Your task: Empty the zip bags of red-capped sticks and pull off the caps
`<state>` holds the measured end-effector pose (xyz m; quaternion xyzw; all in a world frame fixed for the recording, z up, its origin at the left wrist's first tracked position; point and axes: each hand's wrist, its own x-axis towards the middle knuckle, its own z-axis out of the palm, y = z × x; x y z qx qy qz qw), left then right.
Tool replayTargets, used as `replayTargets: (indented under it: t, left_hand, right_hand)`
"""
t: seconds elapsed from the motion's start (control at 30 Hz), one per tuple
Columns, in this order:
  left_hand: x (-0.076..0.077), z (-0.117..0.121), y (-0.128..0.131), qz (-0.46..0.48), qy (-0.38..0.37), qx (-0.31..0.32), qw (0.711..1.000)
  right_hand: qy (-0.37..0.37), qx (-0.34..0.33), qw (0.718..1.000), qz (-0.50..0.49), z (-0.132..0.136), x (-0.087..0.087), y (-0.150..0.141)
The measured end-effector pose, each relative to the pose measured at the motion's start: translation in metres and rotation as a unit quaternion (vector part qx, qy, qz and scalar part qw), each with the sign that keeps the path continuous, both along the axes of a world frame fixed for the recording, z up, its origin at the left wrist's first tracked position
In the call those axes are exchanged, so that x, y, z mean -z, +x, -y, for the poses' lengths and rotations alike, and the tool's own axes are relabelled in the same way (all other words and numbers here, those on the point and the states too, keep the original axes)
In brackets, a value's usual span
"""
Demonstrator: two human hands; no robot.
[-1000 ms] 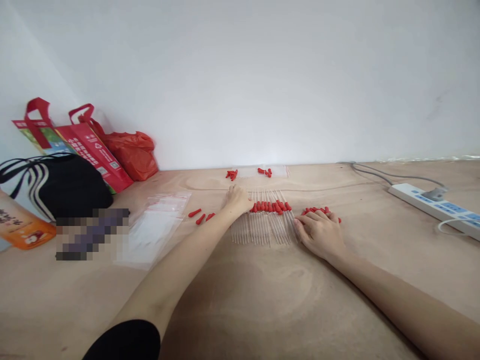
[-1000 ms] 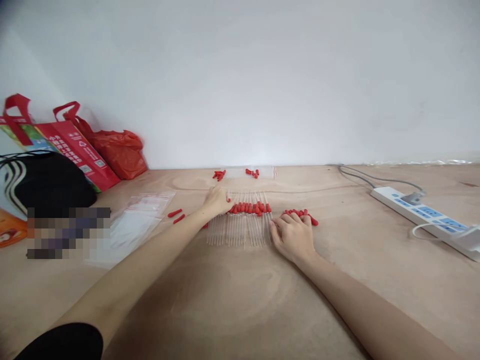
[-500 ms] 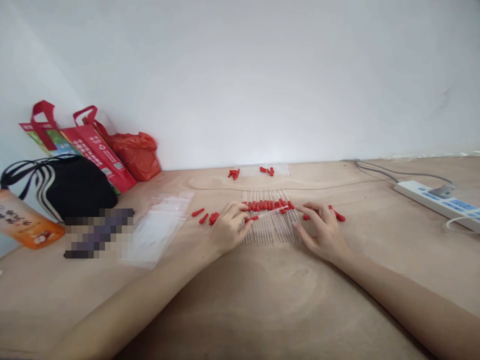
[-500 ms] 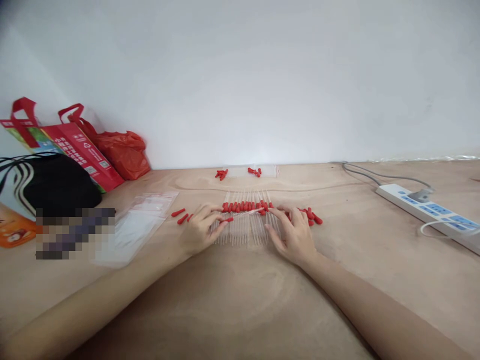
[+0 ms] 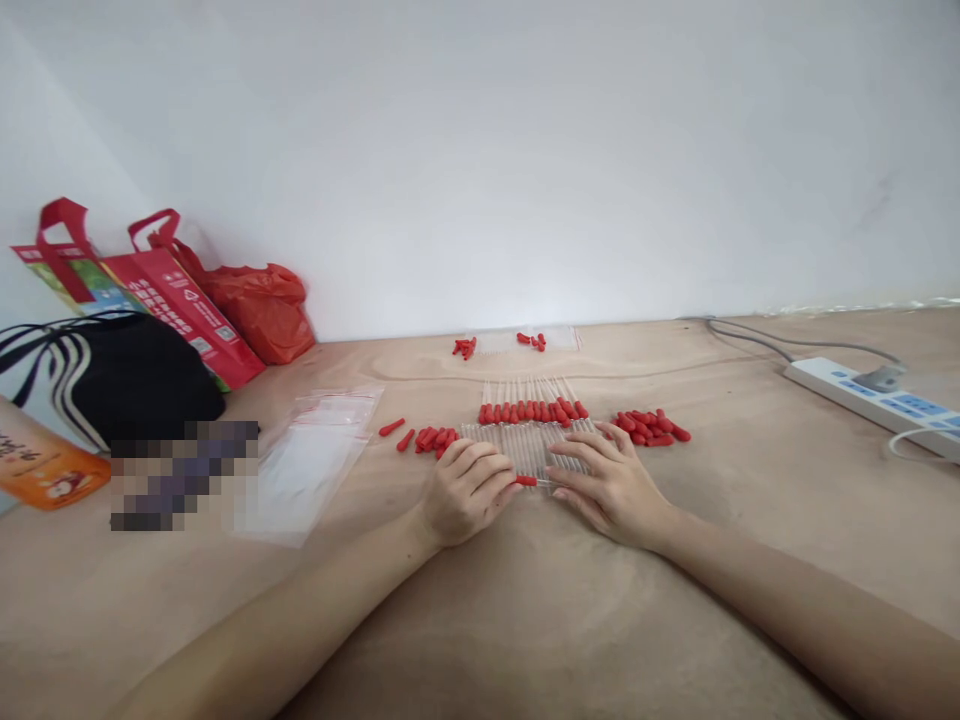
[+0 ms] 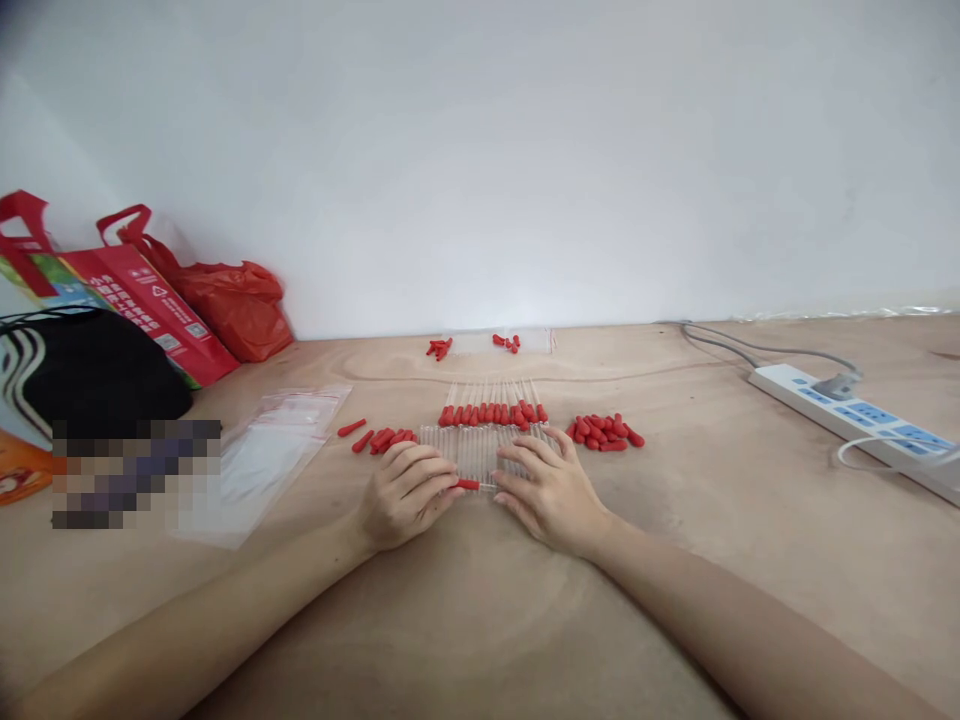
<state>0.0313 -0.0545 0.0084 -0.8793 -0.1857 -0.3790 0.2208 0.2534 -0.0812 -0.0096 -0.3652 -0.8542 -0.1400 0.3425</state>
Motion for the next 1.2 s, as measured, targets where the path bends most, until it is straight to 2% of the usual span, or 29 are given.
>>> replayTargets:
  t: [0.3, 0.47, 0.87, 1.03, 1.2]
  left_hand:
    - [0.006, 0.004, 0.008, -0.041, -0.135, -0.022, 0.990]
    - [0.006, 0.003, 0.006, -0.055, -0.182, -0.015, 0.982]
    - [0.000, 0.007, 0.003, -0.077, -0.204, -0.006, 0.976]
    - [0.001, 0.005, 0.000, -0.073, -0.207, -0.005, 0.976]
    - [0.005, -0.001, -0.013, 0.006, -0.193, -0.026, 0.981]
  right_hand:
    - [0.048, -0.009, 0.999, -0.006, 0.001, 0.001, -0.001]
    - [0.053, -0.023, 0.998, -0.001, 0.002, -0.001, 0.000]
    - [0.093, -0.030, 0.995, 0.014, 0.003, -0.002, 0.000]
    - [0.077, -0.033, 0.997, 0.004, 0.005, -0.002, 0.004]
    - [0.039, 0.033, 0.998, -0.036, 0.002, -0.001, 0.021]
